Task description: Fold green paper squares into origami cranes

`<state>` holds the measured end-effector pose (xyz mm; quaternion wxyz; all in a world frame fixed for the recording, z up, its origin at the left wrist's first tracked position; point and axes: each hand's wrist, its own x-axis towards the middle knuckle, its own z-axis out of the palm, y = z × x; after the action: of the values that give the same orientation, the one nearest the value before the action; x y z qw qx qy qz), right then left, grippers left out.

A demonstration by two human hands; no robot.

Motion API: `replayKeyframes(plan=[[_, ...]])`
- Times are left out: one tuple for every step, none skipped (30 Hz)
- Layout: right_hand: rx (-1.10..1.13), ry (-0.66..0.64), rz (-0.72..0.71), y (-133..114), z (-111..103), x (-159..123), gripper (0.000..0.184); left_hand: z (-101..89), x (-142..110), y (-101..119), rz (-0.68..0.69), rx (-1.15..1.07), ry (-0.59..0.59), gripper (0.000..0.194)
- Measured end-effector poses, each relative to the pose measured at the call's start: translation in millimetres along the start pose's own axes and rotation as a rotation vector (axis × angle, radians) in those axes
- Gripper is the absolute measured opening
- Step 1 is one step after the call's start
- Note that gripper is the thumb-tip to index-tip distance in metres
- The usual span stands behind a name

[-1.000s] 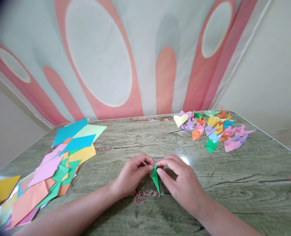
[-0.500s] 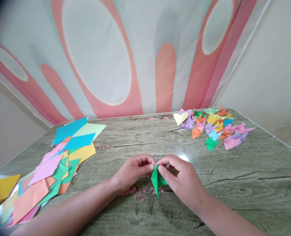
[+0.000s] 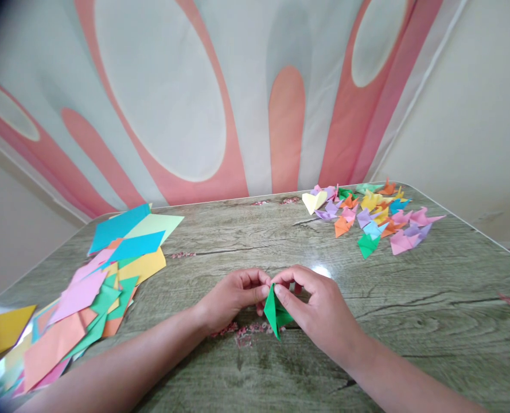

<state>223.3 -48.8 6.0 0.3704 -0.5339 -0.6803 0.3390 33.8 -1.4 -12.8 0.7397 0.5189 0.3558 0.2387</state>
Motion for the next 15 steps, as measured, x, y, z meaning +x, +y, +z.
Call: replayKeyframes(plan=[[0.006, -0.005, 0.007, 0.0, -0.1, -0.1, 0.013, 0.0, 0.0, -0.1, 0.001, 0.001, -0.004, 0.037], [0.011, -0.010, 0.010, -0.1, -0.2, -0.2, 0.013, 0.2, 0.0, 0.1, 0.004, 0.001, -0.005, 0.037], [0.014, -0.012, 0.012, -0.3, -0.5, -0.2, 0.013, 0.5, -0.2, 0.4, 0.005, 0.002, -0.006, 0.038], [0.015, -0.012, 0.015, -0.5, -0.8, -0.2, 0.013, 0.9, -0.5, 1.0, 0.005, 0.003, -0.006, 0.038], [0.016, -0.012, 0.016, -0.6, -1.2, -0.1, 0.013, 1.3, -0.8, 1.6, 0.005, 0.003, -0.002, 0.038], [0.015, -0.010, 0.017, -0.7, -1.5, 0.1, 0.013, 1.8, -1.1, 2.3, 0.004, 0.003, 0.002, 0.038], [0.014, -0.009, 0.018, -0.7, -1.6, 0.4, 0.013, 2.2, -1.4, 2.9, 0.004, 0.006, 0.007, 0.038], [0.015, -0.011, 0.019, -0.5, -1.6, 0.6, 0.013, 2.5, -1.7, 3.5, 0.005, 0.009, 0.013, 0.038], [0.016, -0.014, 0.021, -0.2, -1.4, 0.8, 0.013, 2.8, -1.8, 4.0, 0.008, 0.013, 0.018, 0.038], [0.020, -0.017, 0.021, 0.4, -1.1, 0.9, 0.013, 3.0, -1.9, 4.3, 0.012, 0.017, 0.022, 0.037], [0.026, -0.020, 0.021, 1.2, -0.8, 1.0, 0.012, 3.2, -1.9, 4.5, 0.017, 0.022, 0.025, 0.037], [0.032, -0.019, 0.019, 2.0, -0.4, 1.0, 0.012, 3.3, -1.8, 4.5, 0.022, 0.029, 0.027, 0.037], [0.037, -0.006, 0.014, 2.8, -0.2, 1.0, 0.011, 3.5, -1.7, 4.5, 0.029, 0.039, 0.034, 0.037], [0.038, 0.020, 0.006, 3.6, -0.1, 1.1, 0.011, 3.8, -1.6, 4.5, 0.040, 0.054, 0.046, 0.036], [0.035, 0.054, -0.006, 4.2, -0.1, 1.3, 0.010, 4.2, -1.5, 4.4, 0.057, 0.075, 0.067, 0.035]])
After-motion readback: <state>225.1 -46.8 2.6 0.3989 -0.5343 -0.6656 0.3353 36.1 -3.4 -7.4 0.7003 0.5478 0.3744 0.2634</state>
